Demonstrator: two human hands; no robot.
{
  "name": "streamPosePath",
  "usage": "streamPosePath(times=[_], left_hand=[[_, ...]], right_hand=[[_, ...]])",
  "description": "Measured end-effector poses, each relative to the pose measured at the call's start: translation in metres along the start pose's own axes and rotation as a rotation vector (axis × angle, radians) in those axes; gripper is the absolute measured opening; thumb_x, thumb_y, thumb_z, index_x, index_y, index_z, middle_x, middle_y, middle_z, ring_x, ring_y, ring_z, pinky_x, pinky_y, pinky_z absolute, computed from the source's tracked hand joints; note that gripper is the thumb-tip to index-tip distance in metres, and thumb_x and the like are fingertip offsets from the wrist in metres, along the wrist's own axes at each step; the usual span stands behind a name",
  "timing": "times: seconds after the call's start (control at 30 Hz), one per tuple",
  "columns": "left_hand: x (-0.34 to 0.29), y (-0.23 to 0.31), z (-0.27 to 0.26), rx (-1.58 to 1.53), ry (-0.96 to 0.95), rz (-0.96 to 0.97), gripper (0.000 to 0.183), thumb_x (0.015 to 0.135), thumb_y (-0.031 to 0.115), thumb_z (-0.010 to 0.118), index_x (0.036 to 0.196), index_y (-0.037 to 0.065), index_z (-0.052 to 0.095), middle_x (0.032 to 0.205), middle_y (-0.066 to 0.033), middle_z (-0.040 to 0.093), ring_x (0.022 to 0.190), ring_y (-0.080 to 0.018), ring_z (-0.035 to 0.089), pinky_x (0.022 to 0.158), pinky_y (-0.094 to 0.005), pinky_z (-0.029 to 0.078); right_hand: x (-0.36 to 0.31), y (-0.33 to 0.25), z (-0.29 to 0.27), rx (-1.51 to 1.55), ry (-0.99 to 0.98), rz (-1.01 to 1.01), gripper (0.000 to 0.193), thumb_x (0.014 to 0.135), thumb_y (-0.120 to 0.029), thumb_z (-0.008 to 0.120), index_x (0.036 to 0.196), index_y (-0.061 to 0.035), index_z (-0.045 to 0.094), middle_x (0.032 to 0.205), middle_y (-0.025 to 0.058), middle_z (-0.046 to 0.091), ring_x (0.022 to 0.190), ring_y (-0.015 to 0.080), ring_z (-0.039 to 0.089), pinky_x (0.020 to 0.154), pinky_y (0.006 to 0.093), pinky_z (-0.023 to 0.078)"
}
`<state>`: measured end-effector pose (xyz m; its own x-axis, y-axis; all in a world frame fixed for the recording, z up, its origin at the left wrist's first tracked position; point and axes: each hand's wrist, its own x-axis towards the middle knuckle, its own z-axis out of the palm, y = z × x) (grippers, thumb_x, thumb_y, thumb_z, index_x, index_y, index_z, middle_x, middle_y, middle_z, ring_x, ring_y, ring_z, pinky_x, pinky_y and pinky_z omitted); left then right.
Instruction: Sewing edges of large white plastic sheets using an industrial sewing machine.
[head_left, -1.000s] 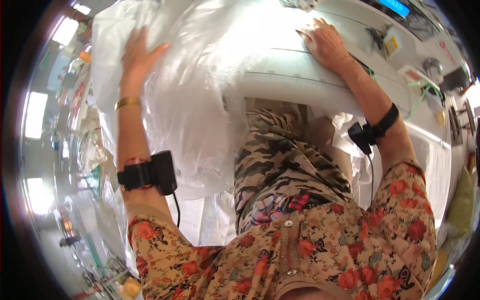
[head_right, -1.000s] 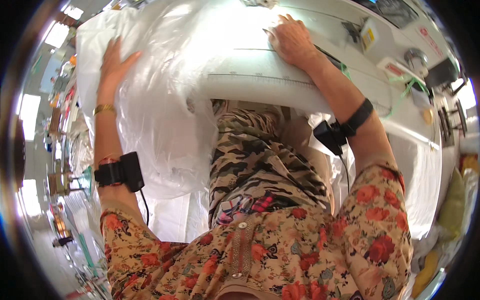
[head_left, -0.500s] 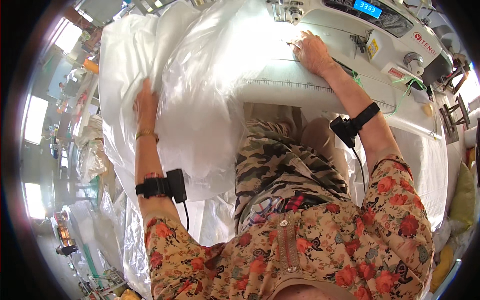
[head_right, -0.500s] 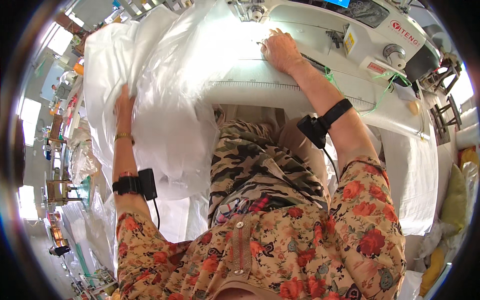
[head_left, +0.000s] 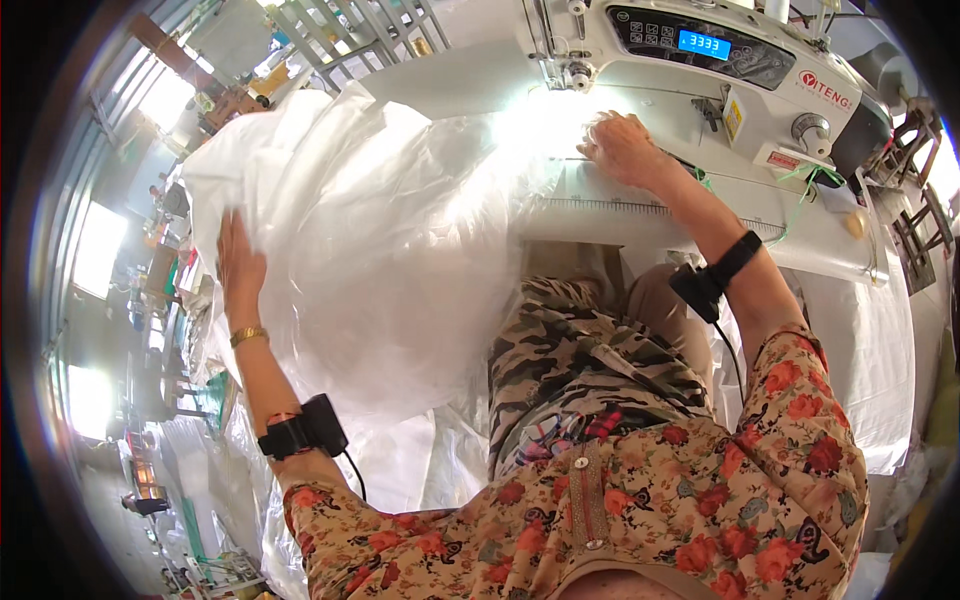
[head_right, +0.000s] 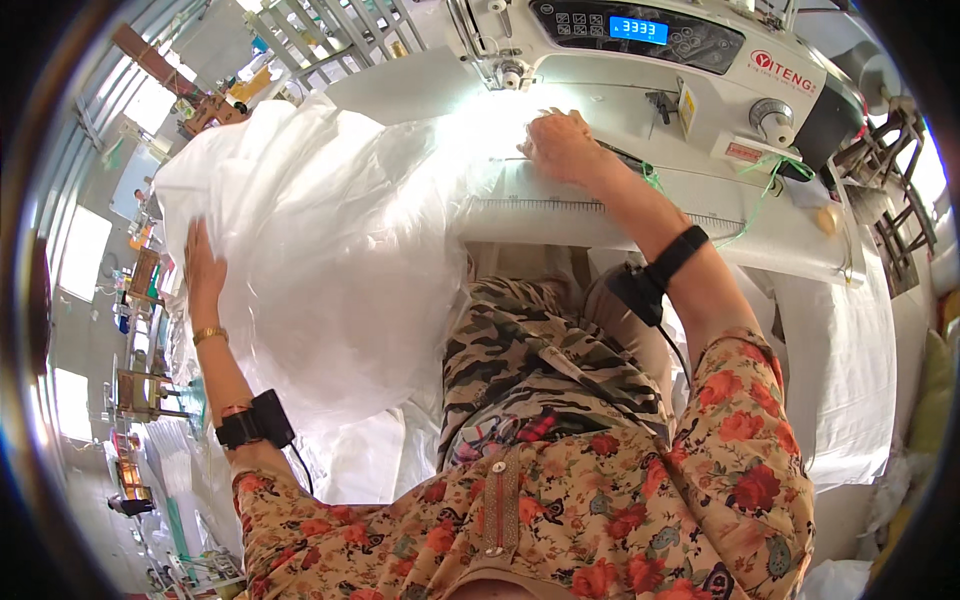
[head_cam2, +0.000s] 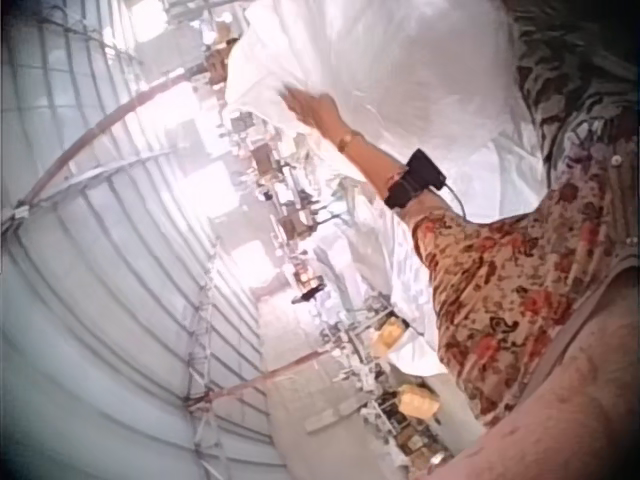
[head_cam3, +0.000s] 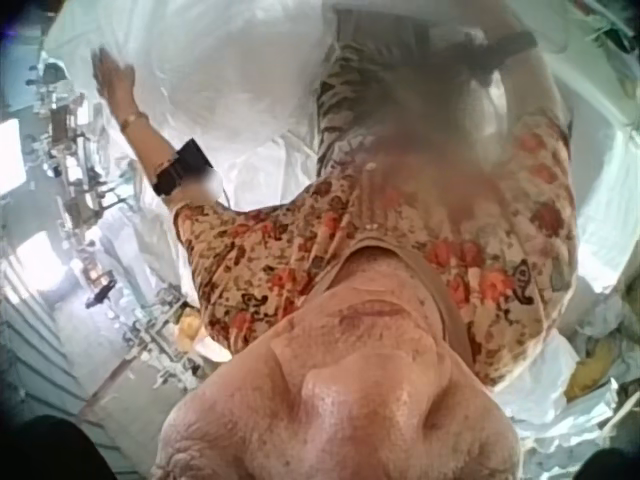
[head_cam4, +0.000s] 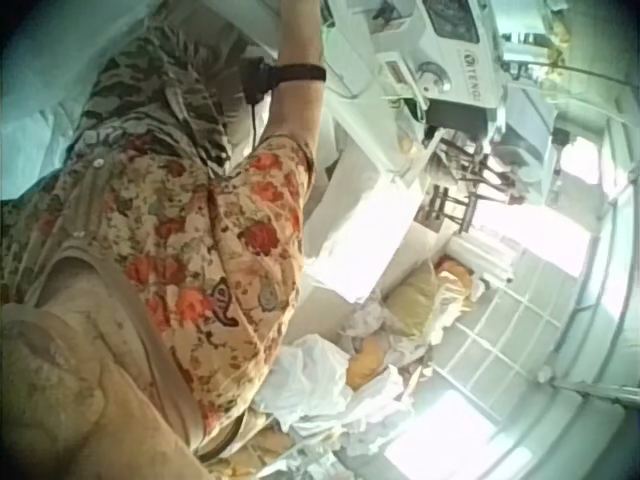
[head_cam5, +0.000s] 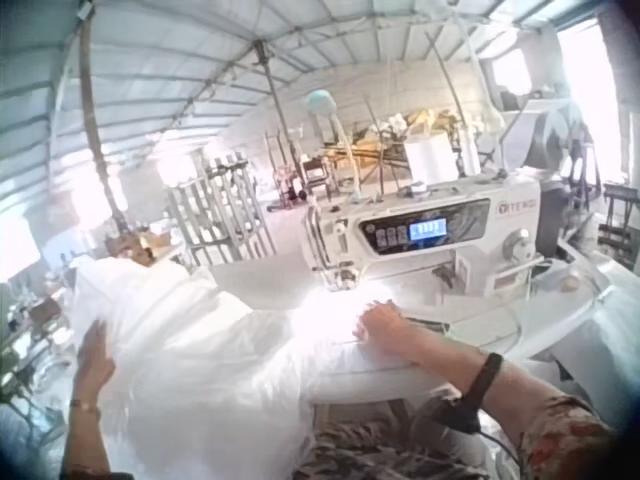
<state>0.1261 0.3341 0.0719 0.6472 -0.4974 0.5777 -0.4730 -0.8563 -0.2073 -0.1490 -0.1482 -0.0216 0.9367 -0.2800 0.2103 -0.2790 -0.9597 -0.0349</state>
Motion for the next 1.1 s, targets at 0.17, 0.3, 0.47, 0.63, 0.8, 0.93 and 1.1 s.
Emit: streamPosePath(times=[0.17,0.3,0.47,0.63,0.8,0.93,1.1], left_hand=[[0.008,0.17,-0.051,-0.673,-0.245,0.353,0.04,0.088,0.005,0.046,0.127,0.004,0.053,0.127,-0.0174,0.056,0.117,-0.0304,0.054,0.097,-0.0404,0.042],[0.01,0.201,-0.025,-0.259,-0.404,0.383,0.034,0.095,0.021,0.046,0.124,0.006,0.056,0.129,-0.0127,0.056,0.114,-0.0313,0.055,0.091,-0.0419,0.044],[-0.001,0.162,0.055,-0.341,-0.39,0.132,0.038,0.096,0.033,0.043,0.12,0.007,0.059,0.132,-0.0106,0.055,0.112,-0.0316,0.056,0.092,-0.0417,0.044],[0.01,0.165,0.06,-0.453,-0.41,0.104,0.039,0.095,0.036,0.046,0.119,0.008,0.059,0.128,-0.0086,0.057,0.11,-0.0317,0.057,0.093,-0.0385,0.044],[0.02,0.146,0.055,-0.648,-0.454,0.128,0.033,0.093,0.032,0.053,0.109,0.005,0.062,0.113,-0.0123,0.064,0.103,-0.0318,0.058,0.088,-0.0379,0.045],[0.027,0.152,0.06,-0.585,-0.459,0.178,0.041,0.092,0.035,0.055,0.116,0.003,0.061,0.122,-0.0162,0.06,0.107,-0.0314,0.058,0.092,-0.0351,0.044],[0.024,0.15,0.06,-0.616,-0.436,0.131,0.038,0.09,0.035,0.057,0.111,0.004,0.063,0.113,-0.012,0.064,0.101,-0.0314,0.059,0.087,-0.0375,0.045]], right_hand=[[-0.083,-0.064,-0.019,0.295,0.427,-0.336,0.022,0.085,-0.012,0.063,0.104,-0.0015,0.063,0.1,0.0132,0.065,0.092,0.0284,0.061,0.08,0.0412,0.048],[-0.125,-0.119,0.031,0.557,0.357,-0.442,0.022,0.09,-0.017,0.06,0.104,-0.0002,0.061,0.097,0.0081,0.066,0.086,0.0219,0.061,0.077,0.036,0.048],[-0.104,-0.155,0.107,1.686,0.093,0.66,0.022,0.086,-0.015,0.057,0.096,0.0045,0.062,0.086,0.0109,0.063,0.082,0.0182,0.058,0.074,0.0311,0.046],[-0.12,-0.235,0.041,1.644,-0.403,-0.09,0.026,0.09,-0.012,0.057,0.113,0.0002,0.059,0.101,0.0093,0.065,0.095,0.0186,0.061,0.084,0.0307,0.049],[-0.134,-0.229,-0.007,1.285,-0.948,-0.869,0.029,0.093,-0.022,0.056,0.11,-0.0004,0.064,0.104,0.0164,0.067,0.091,0.0288,0.063,0.088,0.0355,0.048],[-0.124,-0.175,0.071,1.785,-0.72,-0.017,0.031,0.096,-0.026,0.051,0.088,-0.0009,0.066,0.079,0.0082,0.067,0.077,0.0151,0.064,0.071,0.0302,0.051],[-0.075,-0.168,0.108,1.745,-0.228,0.676,0.029,0.096,-0.025,0.05,0.097,-0.0002,0.065,0.097,0.0119,0.067,0.084,0.0195,0.064,0.075,0.0321,0.053]])
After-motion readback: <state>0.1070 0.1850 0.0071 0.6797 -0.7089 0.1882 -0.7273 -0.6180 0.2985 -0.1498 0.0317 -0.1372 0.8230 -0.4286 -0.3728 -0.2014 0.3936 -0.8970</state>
